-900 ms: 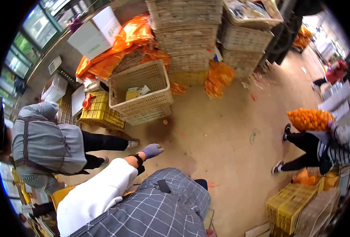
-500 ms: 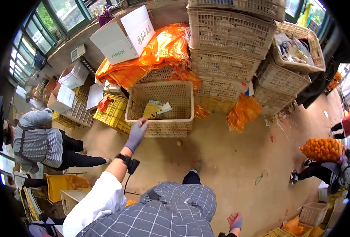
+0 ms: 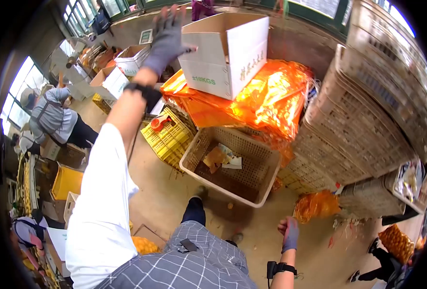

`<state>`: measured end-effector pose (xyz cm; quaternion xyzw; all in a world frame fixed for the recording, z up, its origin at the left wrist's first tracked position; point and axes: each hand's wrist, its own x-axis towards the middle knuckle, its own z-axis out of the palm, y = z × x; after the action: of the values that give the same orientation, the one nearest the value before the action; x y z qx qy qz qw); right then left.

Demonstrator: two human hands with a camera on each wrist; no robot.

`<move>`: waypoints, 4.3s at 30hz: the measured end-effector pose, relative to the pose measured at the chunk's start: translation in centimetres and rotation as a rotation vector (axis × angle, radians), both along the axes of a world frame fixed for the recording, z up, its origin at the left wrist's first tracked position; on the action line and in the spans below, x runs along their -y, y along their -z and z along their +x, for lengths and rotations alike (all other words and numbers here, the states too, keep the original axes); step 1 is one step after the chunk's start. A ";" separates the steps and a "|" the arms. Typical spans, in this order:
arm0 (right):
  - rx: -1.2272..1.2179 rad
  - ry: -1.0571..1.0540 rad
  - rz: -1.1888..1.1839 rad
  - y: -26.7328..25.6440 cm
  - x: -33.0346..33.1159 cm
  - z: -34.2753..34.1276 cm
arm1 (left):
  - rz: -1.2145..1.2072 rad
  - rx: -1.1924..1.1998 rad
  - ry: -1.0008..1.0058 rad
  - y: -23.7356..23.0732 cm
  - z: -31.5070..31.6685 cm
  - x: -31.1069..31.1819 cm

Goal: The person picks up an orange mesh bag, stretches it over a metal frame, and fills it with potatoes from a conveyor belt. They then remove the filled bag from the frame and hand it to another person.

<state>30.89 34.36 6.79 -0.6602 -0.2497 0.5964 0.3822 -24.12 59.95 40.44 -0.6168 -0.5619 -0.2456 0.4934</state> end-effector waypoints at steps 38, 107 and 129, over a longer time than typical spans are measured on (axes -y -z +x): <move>0.479 0.176 0.680 -14.4 -24.1 -28.1 | -0.880 0.520 0.062 36.1 -39.7 -10.4; -0.065 2.727 0.543 -1.2 67.6 -31.5 | -2.078 -1.421 2.018 23.9 39.9 84.6; 0.979 2.096 -1.218 -9.8 91.1 -32.6 | -2.353 -1.534 2.270 26.9 47.8 114.2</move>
<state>-1.68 -56.77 16.55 -0.7527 0.5761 -0.2669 0.1741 23.65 -54.22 13.52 0.6138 -0.5561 -0.3665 0.4238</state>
